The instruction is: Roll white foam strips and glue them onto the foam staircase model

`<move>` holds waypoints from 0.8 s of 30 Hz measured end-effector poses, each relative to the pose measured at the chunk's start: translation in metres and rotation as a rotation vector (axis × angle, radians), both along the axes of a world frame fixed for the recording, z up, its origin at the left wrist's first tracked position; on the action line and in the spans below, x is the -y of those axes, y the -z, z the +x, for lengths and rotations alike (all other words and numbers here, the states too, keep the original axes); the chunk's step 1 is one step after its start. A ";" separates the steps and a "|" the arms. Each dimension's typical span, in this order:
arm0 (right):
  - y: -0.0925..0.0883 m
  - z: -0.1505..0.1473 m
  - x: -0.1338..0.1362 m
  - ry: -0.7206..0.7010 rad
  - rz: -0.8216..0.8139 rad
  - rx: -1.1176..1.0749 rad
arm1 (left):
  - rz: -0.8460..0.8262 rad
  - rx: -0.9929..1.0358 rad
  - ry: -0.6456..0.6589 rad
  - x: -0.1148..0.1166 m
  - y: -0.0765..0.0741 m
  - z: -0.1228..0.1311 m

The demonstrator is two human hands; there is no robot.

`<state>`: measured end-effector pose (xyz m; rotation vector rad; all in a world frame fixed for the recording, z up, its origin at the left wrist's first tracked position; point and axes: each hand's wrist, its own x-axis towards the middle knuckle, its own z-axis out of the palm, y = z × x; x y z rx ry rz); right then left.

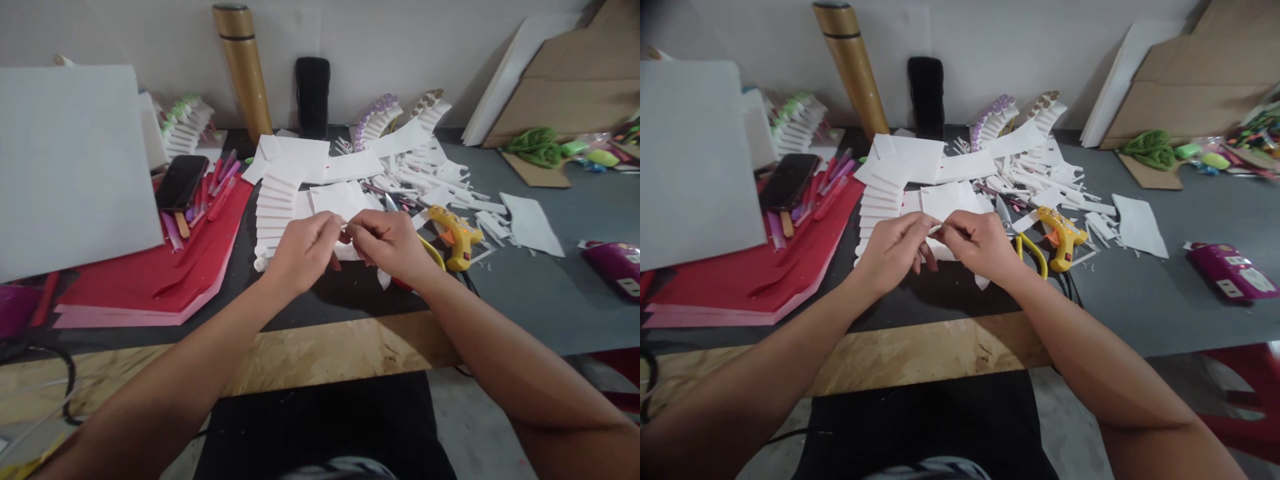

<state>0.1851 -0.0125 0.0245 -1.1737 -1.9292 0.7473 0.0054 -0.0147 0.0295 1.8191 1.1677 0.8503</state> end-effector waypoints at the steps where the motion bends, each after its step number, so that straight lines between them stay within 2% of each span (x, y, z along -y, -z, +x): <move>1: 0.000 0.000 0.000 -0.010 0.041 0.029 | -0.156 0.113 -0.018 -0.002 0.000 0.000; 3: 0.001 0.001 0.000 -0.032 0.107 0.072 | -0.438 0.242 -0.027 -0.007 0.000 0.001; 6: 0.003 0.003 0.000 -0.048 0.171 0.121 | -0.747 0.319 0.064 -0.013 0.002 0.000; 8: 0.005 0.004 -0.002 -0.066 0.207 0.150 | -0.853 0.393 0.138 -0.015 0.003 -0.002; 11: 0.008 0.006 -0.005 -0.102 0.244 0.171 | -0.921 0.507 0.187 -0.016 0.005 -0.005; 15: 0.009 0.007 -0.007 -0.121 0.270 0.176 | -0.908 0.624 0.156 -0.017 0.008 -0.007; 18: 0.006 0.005 -0.006 -0.094 0.203 0.167 | -0.845 0.649 0.153 -0.016 0.010 -0.007; 21: 0.001 0.004 -0.003 -0.069 0.082 0.143 | -0.723 0.551 0.156 -0.014 0.009 -0.004; 24: -0.003 0.004 -0.001 -0.093 0.019 0.130 | -0.451 0.329 0.115 -0.009 0.006 -0.002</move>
